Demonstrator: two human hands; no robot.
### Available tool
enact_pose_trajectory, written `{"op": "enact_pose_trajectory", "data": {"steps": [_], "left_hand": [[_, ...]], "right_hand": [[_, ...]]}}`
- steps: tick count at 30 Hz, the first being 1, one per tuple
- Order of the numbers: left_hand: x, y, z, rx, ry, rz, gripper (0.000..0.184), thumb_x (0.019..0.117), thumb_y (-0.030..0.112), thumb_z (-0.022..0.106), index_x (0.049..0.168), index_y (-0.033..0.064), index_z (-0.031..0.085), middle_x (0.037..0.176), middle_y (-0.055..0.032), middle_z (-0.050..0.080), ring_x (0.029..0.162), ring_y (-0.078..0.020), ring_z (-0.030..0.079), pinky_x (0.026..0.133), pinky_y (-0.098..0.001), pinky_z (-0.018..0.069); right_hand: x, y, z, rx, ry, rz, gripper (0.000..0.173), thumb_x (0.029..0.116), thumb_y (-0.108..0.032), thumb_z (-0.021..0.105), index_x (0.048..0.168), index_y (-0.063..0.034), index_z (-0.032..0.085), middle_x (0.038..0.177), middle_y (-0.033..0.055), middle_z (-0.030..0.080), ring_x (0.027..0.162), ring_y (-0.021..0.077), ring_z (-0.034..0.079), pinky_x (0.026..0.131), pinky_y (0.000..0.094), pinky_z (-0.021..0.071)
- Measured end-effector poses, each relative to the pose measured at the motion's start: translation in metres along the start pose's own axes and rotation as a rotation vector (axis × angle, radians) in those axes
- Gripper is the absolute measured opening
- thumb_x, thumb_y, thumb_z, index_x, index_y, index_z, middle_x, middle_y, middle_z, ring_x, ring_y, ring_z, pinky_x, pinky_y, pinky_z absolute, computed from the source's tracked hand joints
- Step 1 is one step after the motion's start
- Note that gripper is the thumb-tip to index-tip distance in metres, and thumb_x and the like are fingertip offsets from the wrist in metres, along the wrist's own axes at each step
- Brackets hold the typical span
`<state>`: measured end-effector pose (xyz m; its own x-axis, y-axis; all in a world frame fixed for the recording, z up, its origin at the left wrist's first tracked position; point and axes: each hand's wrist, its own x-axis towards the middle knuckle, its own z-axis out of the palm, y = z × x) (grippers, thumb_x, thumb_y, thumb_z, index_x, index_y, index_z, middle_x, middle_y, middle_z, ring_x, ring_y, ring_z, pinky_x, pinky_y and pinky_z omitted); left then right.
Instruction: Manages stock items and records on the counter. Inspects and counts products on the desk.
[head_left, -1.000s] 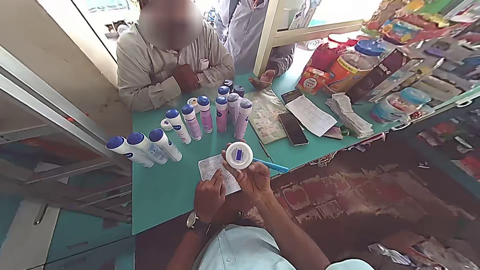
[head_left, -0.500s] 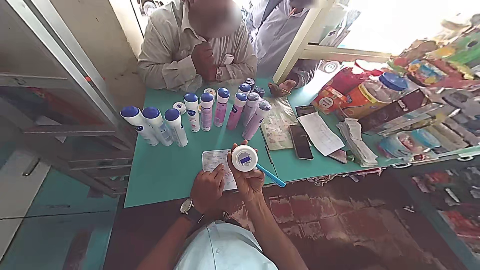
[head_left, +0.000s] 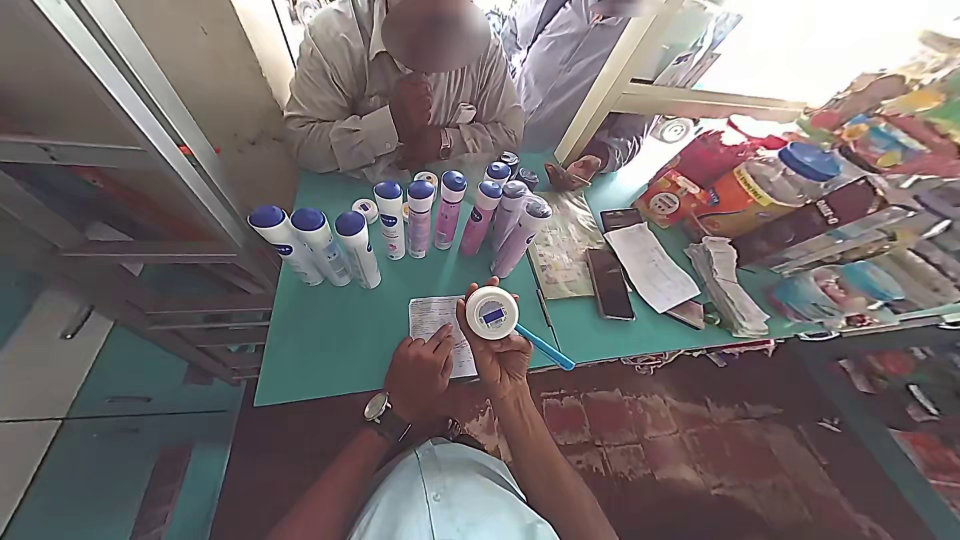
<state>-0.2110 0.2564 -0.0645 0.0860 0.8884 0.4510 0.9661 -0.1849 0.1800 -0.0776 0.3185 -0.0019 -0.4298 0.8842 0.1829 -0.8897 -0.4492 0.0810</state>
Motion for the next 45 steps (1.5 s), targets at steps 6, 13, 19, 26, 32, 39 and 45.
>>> {"op": "enact_pose_trajectory", "data": {"steps": [6,13,19,26,32,39,45], "left_hand": [[0.0,0.0,0.001,0.003,-0.007,-0.002,0.03,0.0969,0.024,0.051,0.108,0.0171,0.078,0.133,0.0038,0.07,0.068,-0.0186,0.068,0.063,-0.0385,0.052],[-0.001,-0.001,0.002,0.002,-0.002,0.006,0.031,0.0963,0.023,0.051,0.11,0.0169,0.078,0.134,0.0038,0.07,0.068,-0.0184,0.068,0.063,-0.0379,0.0516],[0.0,0.0,0.001,0.007,-0.005,-0.001,0.032,0.0967,0.023,0.051,0.112,0.0178,0.078,0.134,0.0043,0.07,0.068,-0.0181,0.067,0.062,-0.038,0.0513],[-0.001,0.0,0.002,0.002,-0.009,-0.009,0.031,0.0964,0.023,0.051,0.112,0.018,0.078,0.134,0.0043,0.07,0.067,-0.0181,0.067,0.063,-0.0382,0.0515],[-0.001,0.0,0.001,-0.008,-0.003,-0.006,0.031,0.0977,0.024,0.05,0.112,0.0176,0.078,0.134,0.0031,0.07,0.068,-0.0192,0.068,0.063,-0.0396,0.0522],[-0.002,-0.003,0.005,-0.013,-0.043,0.0,0.035,0.0986,0.024,0.049,0.119,0.0175,0.077,0.139,0.0048,0.066,0.072,-0.0189,0.069,0.066,-0.0403,0.0521],[-0.002,-0.003,0.004,-0.017,-0.056,0.007,0.036,0.0993,0.024,0.049,0.122,0.0177,0.077,0.138,0.0057,0.067,0.074,-0.0192,0.07,0.067,-0.0403,0.0519]], "right_hand": [[-0.001,-0.001,-0.001,0.003,-0.017,-0.003,0.069,0.0663,0.014,0.072,0.131,-0.006,0.059,0.142,0.0283,0.056,0.134,0.0436,0.055,0.113,0.0518,0.0461],[-0.001,-0.004,-0.005,-0.006,-0.005,0.0,0.069,0.0662,0.013,0.073,0.131,-0.005,0.06,0.141,0.0287,0.057,0.133,0.0442,0.056,0.113,0.0521,0.046],[-0.001,-0.004,-0.006,-0.011,0.019,-0.017,0.074,0.0638,0.014,0.074,0.133,-0.0041,0.056,0.14,0.0291,0.057,0.131,0.0447,0.056,0.112,0.0532,0.0465],[-0.001,-0.004,-0.006,0.003,0.018,-0.003,0.074,0.0636,0.014,0.074,0.133,-0.0042,0.056,0.14,0.0293,0.057,0.131,0.0449,0.057,0.112,0.0532,0.0465],[-0.004,-0.008,0.0,-0.046,-0.007,0.014,0.067,0.0679,0.006,0.076,0.131,-0.0062,0.058,0.145,0.028,0.053,0.133,0.0451,0.055,0.111,0.0552,0.0465],[-0.024,-0.095,0.032,-1.167,0.165,-0.386,0.055,0.0755,-0.006,0.082,0.126,-0.0077,0.061,0.137,0.0173,0.062,0.119,0.03,0.065,0.094,0.0464,0.0584],[-0.037,-0.176,0.008,-2.253,0.587,-0.596,0.071,0.0717,-0.023,0.092,0.134,-0.0041,0.064,0.124,0.0159,0.068,0.112,0.0204,0.066,0.098,0.039,0.0531]]}}
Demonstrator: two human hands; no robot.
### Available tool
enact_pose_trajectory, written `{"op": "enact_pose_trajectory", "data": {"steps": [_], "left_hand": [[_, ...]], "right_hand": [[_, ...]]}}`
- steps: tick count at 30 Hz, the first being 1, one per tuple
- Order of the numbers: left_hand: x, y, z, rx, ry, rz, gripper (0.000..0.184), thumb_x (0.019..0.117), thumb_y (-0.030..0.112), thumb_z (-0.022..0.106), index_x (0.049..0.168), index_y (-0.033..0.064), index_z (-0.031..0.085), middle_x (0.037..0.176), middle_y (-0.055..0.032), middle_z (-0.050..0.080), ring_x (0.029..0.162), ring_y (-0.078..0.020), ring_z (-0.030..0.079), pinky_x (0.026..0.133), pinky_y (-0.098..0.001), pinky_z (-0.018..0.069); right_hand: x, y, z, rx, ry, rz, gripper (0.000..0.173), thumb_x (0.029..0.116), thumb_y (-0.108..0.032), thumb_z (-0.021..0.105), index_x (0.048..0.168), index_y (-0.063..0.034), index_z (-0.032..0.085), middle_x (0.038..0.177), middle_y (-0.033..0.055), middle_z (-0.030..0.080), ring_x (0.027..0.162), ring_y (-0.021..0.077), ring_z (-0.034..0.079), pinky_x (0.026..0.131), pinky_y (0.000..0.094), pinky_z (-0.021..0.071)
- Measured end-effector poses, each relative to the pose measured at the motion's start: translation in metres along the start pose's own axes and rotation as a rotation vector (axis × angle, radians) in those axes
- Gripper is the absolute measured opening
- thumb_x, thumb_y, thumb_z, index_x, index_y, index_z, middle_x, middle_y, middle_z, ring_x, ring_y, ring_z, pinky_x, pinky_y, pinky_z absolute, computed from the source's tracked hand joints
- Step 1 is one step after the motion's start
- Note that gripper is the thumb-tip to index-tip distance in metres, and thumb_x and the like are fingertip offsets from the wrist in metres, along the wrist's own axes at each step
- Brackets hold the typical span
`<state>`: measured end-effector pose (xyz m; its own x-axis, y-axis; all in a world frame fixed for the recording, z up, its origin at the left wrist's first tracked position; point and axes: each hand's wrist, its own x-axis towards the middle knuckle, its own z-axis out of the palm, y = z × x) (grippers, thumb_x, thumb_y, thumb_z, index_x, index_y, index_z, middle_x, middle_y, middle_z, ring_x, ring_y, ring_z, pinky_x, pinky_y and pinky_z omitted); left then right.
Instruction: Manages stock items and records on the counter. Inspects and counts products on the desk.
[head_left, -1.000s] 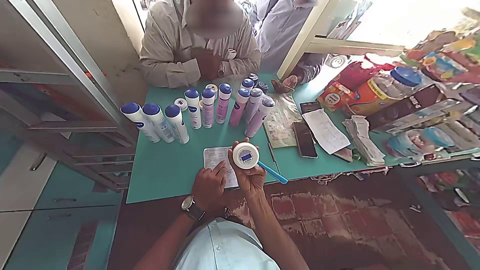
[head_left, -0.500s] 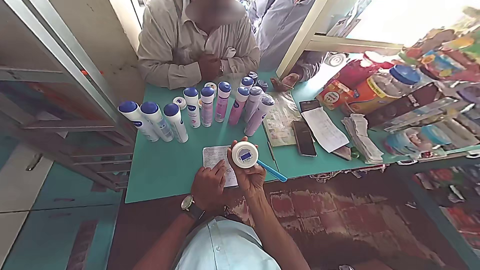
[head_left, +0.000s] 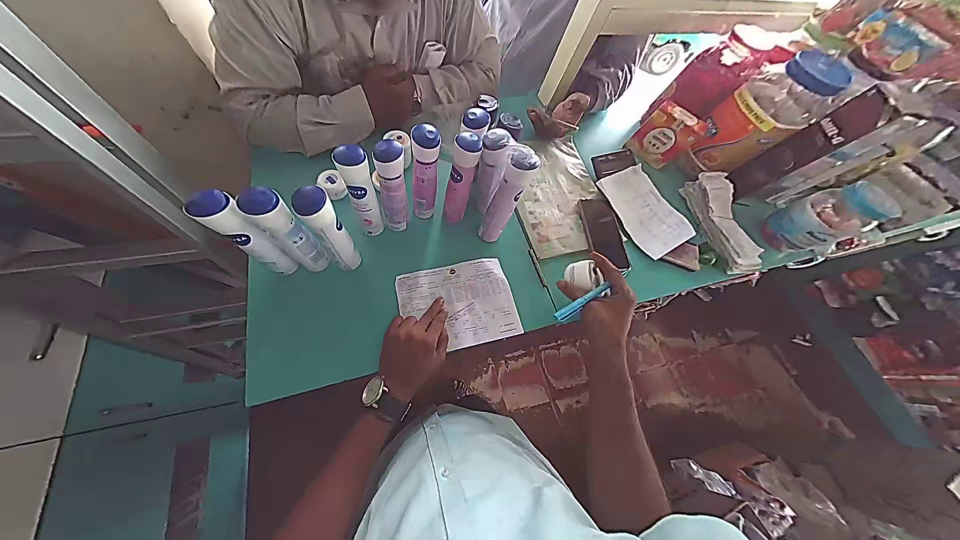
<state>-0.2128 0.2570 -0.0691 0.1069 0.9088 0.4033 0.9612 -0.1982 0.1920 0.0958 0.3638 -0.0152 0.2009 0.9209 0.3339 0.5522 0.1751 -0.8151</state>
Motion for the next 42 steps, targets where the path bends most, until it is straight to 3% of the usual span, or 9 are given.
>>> {"op": "enact_pose_trajectory", "data": {"steps": [4,13,16,19,22,24,26,29,42], "left_hand": [[0.0,0.0,0.0,-0.003,0.012,-0.003,0.036,0.0986,0.023,0.05,0.12,0.0166,0.078,0.137,0.0053,0.068,0.072,-0.0189,0.069,0.066,-0.0396,0.0512],[0.001,0.0,0.0,0.01,0.005,-0.004,0.036,0.0988,0.024,0.049,0.12,0.0175,0.077,0.138,0.0045,0.067,0.072,-0.0186,0.07,0.066,-0.0397,0.0518],[0.001,0.0,0.0,0.008,-0.006,-0.02,0.037,0.0985,0.025,0.049,0.121,0.0177,0.077,0.139,0.003,0.067,0.071,-0.0188,0.069,0.066,-0.0398,0.052],[0.0,0.0,0.0,0.006,0.011,-0.016,0.036,0.0984,0.024,0.05,0.12,0.0182,0.078,0.136,0.0054,0.069,0.072,-0.0183,0.069,0.067,-0.0389,0.0513],[0.0,-0.001,-0.001,0.003,-0.001,0.002,0.035,0.1003,0.025,0.049,0.122,0.0174,0.076,0.136,0.0041,0.068,0.073,-0.0199,0.069,0.067,-0.0399,0.0511],[0.0,-0.001,-0.002,0.013,-0.025,-0.003,0.035,0.1011,0.025,0.049,0.123,0.0185,0.075,0.137,0.0032,0.068,0.073,-0.0204,0.069,0.068,-0.0403,0.0516],[0.001,0.0,-0.002,0.014,-0.019,-0.011,0.034,0.0996,0.024,0.05,0.122,0.0188,0.076,0.136,0.0029,0.069,0.071,-0.0201,0.069,0.066,-0.0401,0.0511],[0.001,0.001,-0.002,0.006,-0.011,-0.019,0.034,0.0985,0.022,0.051,0.121,0.0185,0.077,0.136,0.003,0.069,0.071,-0.0195,0.069,0.066,-0.04,0.052],[0.003,0.002,-0.004,0.008,-0.024,-0.037,0.033,0.0985,0.023,0.051,0.118,0.0194,0.077,0.137,0.0047,0.068,0.071,-0.0189,0.069,0.066,-0.0395,0.0518]], "right_hand": [[0.004,0.011,-0.002,-0.219,-0.027,-0.037,0.071,0.0749,-0.027,0.091,0.137,-0.0052,0.064,0.137,0.0174,0.064,0.12,0.0402,0.06,0.103,0.0577,0.0442],[-0.001,0.012,0.011,-0.211,0.025,-0.137,0.057,0.0854,-0.034,0.081,0.131,-0.0019,0.067,0.149,0.0187,0.055,0.146,0.0389,0.042,0.12,0.0575,0.0306],[-0.017,-0.019,0.03,0.258,0.119,-0.213,0.032,0.1064,-0.025,0.05,0.11,0.0022,0.066,0.112,0.0089,0.074,0.107,0.0189,0.071,0.093,0.0386,0.0586],[-0.039,-0.055,0.066,0.675,-0.25,0.027,0.066,0.1079,-0.053,0.014,0.116,-0.0068,0.061,0.078,-0.0026,0.073,0.071,0.012,0.071,0.07,0.0344,0.0605],[-0.048,-0.071,0.109,0.719,-0.535,-0.018,0.047,0.1086,-0.03,0.034,0.102,-0.0018,0.071,0.075,-0.0024,0.069,0.068,0.0073,0.065,0.068,0.0281,0.0567],[-0.046,-0.071,0.13,0.598,-0.614,-0.075,0.024,0.1024,-0.012,0.05,0.106,0.0013,0.069,0.075,0.0011,0.07,0.066,0.0084,0.066,0.066,0.0268,0.0578],[-0.043,-0.062,0.143,0.466,-0.617,-0.105,0.018,0.0913,-0.01,0.063,0.107,-0.0014,0.064,0.077,0.0024,0.072,0.067,0.0096,0.069,0.064,0.0284,0.0595],[-0.044,-0.056,0.148,0.425,-0.498,-0.142,0.007,0.0837,-0.009,0.075,0.087,-0.0029,0.073,0.074,0.0018,0.072,0.064,0.0061,0.068,0.062,0.0249,0.0594],[-0.04,-0.063,0.146,0.193,-0.48,-0.116,0.007,0.082,-0.013,0.074,0.077,-0.0074,0.074,0.07,-0.0022,0.069,0.062,0.0007,0.062,0.061,0.0221,0.0522]]}}
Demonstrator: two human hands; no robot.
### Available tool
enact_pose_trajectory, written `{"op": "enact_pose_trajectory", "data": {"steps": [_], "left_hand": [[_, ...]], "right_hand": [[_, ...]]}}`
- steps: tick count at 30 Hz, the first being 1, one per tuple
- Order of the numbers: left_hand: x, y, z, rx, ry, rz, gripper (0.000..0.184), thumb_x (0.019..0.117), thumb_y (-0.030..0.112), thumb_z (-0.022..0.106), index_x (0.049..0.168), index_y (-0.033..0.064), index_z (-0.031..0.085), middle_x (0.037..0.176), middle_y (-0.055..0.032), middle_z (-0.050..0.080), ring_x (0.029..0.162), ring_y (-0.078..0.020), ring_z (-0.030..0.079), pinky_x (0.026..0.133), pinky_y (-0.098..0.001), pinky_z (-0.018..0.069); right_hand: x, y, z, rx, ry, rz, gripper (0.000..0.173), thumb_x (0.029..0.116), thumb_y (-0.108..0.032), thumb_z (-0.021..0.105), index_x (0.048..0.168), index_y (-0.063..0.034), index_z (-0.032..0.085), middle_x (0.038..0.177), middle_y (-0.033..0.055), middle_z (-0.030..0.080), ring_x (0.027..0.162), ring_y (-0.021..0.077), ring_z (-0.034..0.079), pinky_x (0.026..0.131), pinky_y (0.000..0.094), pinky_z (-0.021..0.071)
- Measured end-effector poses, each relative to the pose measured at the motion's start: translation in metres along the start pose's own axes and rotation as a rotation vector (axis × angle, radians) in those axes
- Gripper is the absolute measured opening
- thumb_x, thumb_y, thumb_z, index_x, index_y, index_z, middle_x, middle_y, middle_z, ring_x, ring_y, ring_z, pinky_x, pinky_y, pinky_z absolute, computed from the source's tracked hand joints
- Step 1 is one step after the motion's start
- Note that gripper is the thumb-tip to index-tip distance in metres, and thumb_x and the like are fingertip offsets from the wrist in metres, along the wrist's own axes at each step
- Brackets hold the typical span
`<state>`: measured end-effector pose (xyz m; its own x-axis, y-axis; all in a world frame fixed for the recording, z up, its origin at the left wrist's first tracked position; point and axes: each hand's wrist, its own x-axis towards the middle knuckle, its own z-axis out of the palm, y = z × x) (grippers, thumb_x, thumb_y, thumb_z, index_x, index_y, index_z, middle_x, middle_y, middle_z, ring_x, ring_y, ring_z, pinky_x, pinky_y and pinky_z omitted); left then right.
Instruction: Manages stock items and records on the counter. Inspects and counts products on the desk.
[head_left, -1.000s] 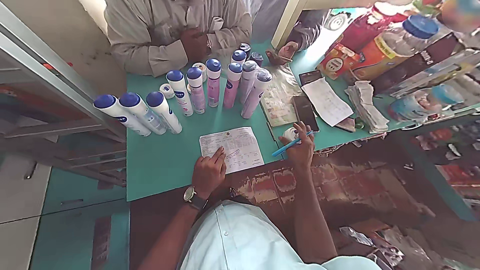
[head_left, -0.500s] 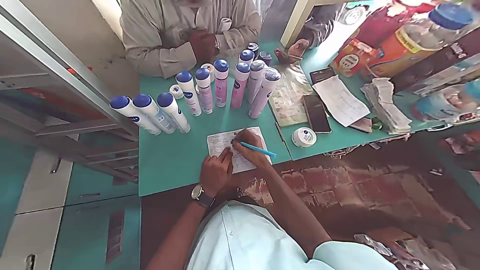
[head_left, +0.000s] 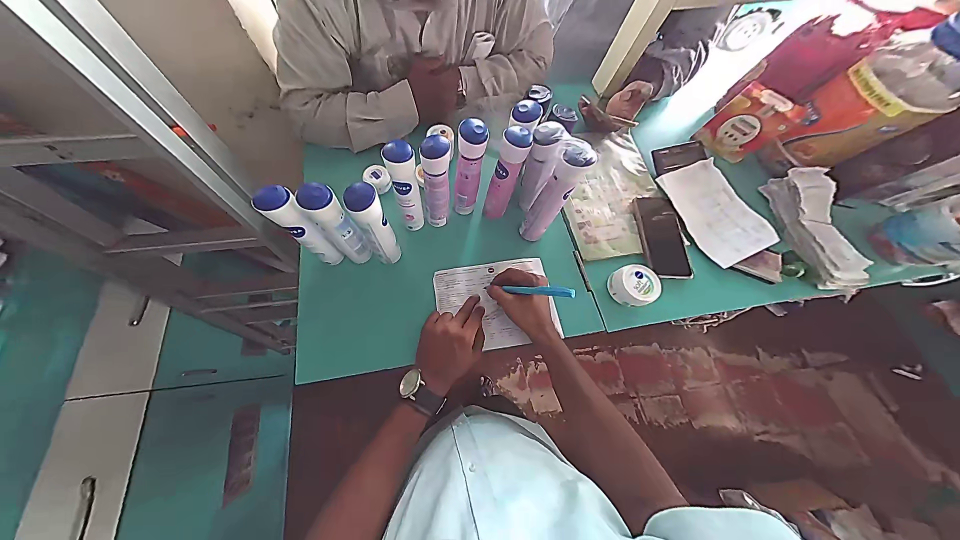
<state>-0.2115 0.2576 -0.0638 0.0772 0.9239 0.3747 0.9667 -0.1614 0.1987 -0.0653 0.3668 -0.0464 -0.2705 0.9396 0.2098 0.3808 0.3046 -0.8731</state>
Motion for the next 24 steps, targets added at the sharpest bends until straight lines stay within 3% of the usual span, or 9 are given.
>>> {"op": "enact_pose_trajectory", "data": {"steps": [4,7,9,13,24], "left_hand": [[0.0,-0.001,0.0,-0.005,-0.005,0.006,0.034,0.0986,0.023,0.05,0.119,0.0187,0.077,0.137,0.0044,0.068,0.071,-0.0188,0.069,0.065,-0.0395,0.0515],[-0.001,-0.001,0.0,-0.005,-0.006,0.004,0.034,0.0987,0.023,0.05,0.12,0.0191,0.077,0.137,0.0046,0.068,0.071,-0.0185,0.069,0.065,-0.0392,0.0514],[0.0,-0.001,0.001,-0.007,0.008,0.007,0.034,0.0976,0.023,0.051,0.118,0.0189,0.078,0.137,0.0047,0.068,0.069,-0.0181,0.068,0.064,-0.0388,0.0508],[-0.002,-0.001,0.0,-0.005,-0.009,0.005,0.034,0.0974,0.023,0.052,0.119,0.0187,0.077,0.139,0.0046,0.067,0.071,-0.0188,0.069,0.066,-0.0396,0.0515],[-0.001,0.0,0.0,-0.005,0.02,0.008,0.032,0.0944,0.024,0.056,0.118,0.0203,0.078,0.138,0.0069,0.067,0.07,-0.0165,0.069,0.065,-0.0379,0.0517]], "right_hand": [[-0.001,0.001,0.002,-0.015,-0.002,-0.033,0.007,0.0815,-0.013,0.073,0.077,-0.0074,0.074,0.07,-0.0024,0.069,0.062,-0.0002,0.061,0.06,0.0207,0.0512],[-0.005,0.004,0.007,-0.025,0.101,-0.075,0.007,0.0816,-0.011,0.071,0.078,-0.0057,0.074,0.071,0.0003,0.069,0.065,0.0023,0.062,0.063,0.022,0.0512],[-0.005,0.007,0.006,0.105,0.145,-0.104,0.007,0.0836,-0.007,0.069,0.079,-0.0036,0.072,0.071,-0.001,0.069,0.064,0.0001,0.062,0.061,0.0185,0.0525],[-0.002,0.009,-0.006,0.414,0.079,0.018,0.01,0.0874,-0.003,0.064,0.08,-0.0071,0.069,0.068,-0.005,0.066,0.054,0.0011,0.055,0.05,0.019,0.0442],[-0.001,0.008,-0.007,0.42,0.046,0.0,0.007,0.0874,-0.003,0.065,0.084,-0.0078,0.069,0.07,-0.0059,0.067,0.055,0.0017,0.057,0.05,0.0185,0.0462]]}}
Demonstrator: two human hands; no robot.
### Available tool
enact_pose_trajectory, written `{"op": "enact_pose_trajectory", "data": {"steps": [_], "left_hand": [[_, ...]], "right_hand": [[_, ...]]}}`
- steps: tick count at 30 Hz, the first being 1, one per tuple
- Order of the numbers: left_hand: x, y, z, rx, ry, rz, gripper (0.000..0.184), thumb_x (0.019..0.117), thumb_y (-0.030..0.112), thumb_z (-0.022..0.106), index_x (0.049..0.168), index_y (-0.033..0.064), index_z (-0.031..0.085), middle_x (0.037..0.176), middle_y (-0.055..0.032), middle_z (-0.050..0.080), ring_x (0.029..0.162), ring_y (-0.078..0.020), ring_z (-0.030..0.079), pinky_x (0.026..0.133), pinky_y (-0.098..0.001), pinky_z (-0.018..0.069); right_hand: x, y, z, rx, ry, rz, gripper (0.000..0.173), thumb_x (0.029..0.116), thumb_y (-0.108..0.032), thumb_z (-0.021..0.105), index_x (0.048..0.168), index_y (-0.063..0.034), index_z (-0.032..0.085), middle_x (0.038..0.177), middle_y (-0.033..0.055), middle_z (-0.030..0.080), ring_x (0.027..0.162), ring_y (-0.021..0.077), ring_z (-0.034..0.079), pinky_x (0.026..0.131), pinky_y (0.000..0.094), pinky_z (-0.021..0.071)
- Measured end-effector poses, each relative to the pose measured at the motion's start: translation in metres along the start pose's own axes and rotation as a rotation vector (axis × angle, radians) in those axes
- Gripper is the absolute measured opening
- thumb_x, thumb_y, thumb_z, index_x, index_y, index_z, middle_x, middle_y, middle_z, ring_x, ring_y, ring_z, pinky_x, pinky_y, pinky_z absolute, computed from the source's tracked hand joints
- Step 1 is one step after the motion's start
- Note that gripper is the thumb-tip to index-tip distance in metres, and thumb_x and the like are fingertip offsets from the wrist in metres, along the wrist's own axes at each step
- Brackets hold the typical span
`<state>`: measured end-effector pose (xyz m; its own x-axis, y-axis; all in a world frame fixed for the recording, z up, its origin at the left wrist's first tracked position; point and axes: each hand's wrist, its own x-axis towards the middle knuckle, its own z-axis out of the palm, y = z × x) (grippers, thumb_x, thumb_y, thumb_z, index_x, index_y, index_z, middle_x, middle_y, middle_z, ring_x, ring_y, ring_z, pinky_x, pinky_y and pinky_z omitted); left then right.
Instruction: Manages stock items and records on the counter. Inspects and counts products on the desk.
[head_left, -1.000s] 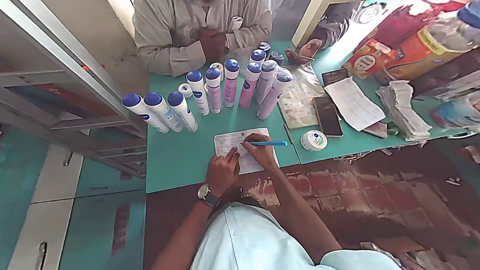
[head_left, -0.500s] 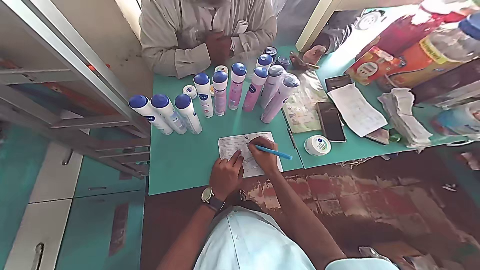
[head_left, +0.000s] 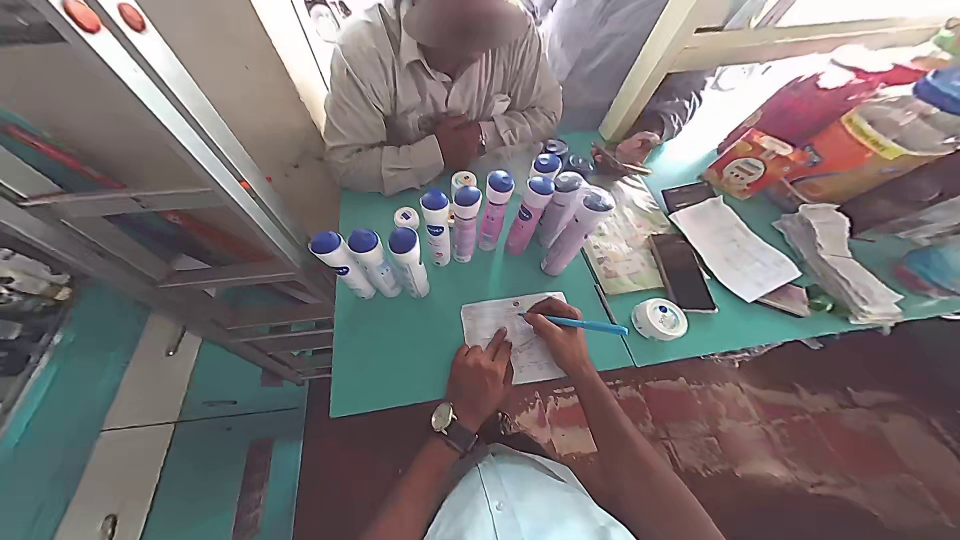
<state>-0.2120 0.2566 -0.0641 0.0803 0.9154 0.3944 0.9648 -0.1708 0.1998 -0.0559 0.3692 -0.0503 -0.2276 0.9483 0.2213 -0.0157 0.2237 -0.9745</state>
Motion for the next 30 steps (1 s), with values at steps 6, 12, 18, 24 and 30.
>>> {"op": "enact_pose_trajectory", "data": {"steps": [6,12,18,24,30], "left_hand": [[-0.001,0.001,-0.002,0.016,-0.026,0.003,0.032,0.0934,0.025,0.057,0.117,0.0203,0.078,0.139,0.0063,0.066,0.071,-0.0164,0.069,0.064,-0.0381,0.0519],[0.0,0.001,-0.001,0.046,-0.05,0.015,0.033,0.0933,0.026,0.057,0.119,0.0212,0.077,0.141,0.0067,0.065,0.072,-0.0163,0.069,0.065,-0.0374,0.0523],[0.001,0.0,-0.004,0.068,-0.03,0.02,0.03,0.0934,0.029,0.058,0.115,0.0247,0.078,0.138,0.0085,0.067,0.069,-0.0138,0.068,0.062,-0.0351,0.0513],[0.004,-0.001,-0.017,-0.004,-0.126,-0.002,0.033,0.0957,0.027,0.057,0.122,0.0237,0.076,0.141,0.006,0.065,0.075,-0.017,0.071,0.065,-0.0379,0.0533],[0.004,-0.002,-0.015,-0.022,-0.115,-0.02,0.035,0.0913,0.026,0.062,0.122,0.0235,0.077,0.14,0.0065,0.066,0.068,-0.0148,0.067,0.061,-0.0356,0.0496]], "right_hand": [[-0.002,-0.002,0.002,-0.043,0.017,0.021,0.006,0.0866,-0.006,0.066,0.083,-0.009,0.069,0.069,-0.0066,0.066,0.054,0.0021,0.056,0.049,0.0184,0.0454],[0.0,-0.002,0.003,-0.053,0.024,0.016,0.006,0.0865,-0.007,0.066,0.082,-0.009,0.07,0.068,-0.0049,0.066,0.054,0.0034,0.057,0.048,0.0187,0.0457],[-0.009,-0.003,0.011,-0.174,0.14,-0.129,0.005,0.0857,-0.009,0.069,0.085,-0.0059,0.072,0.071,-0.0039,0.069,0.058,0.0018,0.062,0.054,0.0182,0.0522],[-0.048,-0.012,0.022,-0.603,0.231,-0.308,0.025,0.0939,-0.02,0.062,0.094,0.0003,0.077,0.083,0.0071,0.076,0.076,0.0023,0.07,0.073,0.0181,0.0562],[-0.051,-0.005,0.031,-0.827,0.292,-0.262,0.026,0.092,-0.021,0.062,0.091,0.0002,0.077,0.082,0.0128,0.075,0.077,0.0139,0.072,0.074,0.0237,0.056]]}}
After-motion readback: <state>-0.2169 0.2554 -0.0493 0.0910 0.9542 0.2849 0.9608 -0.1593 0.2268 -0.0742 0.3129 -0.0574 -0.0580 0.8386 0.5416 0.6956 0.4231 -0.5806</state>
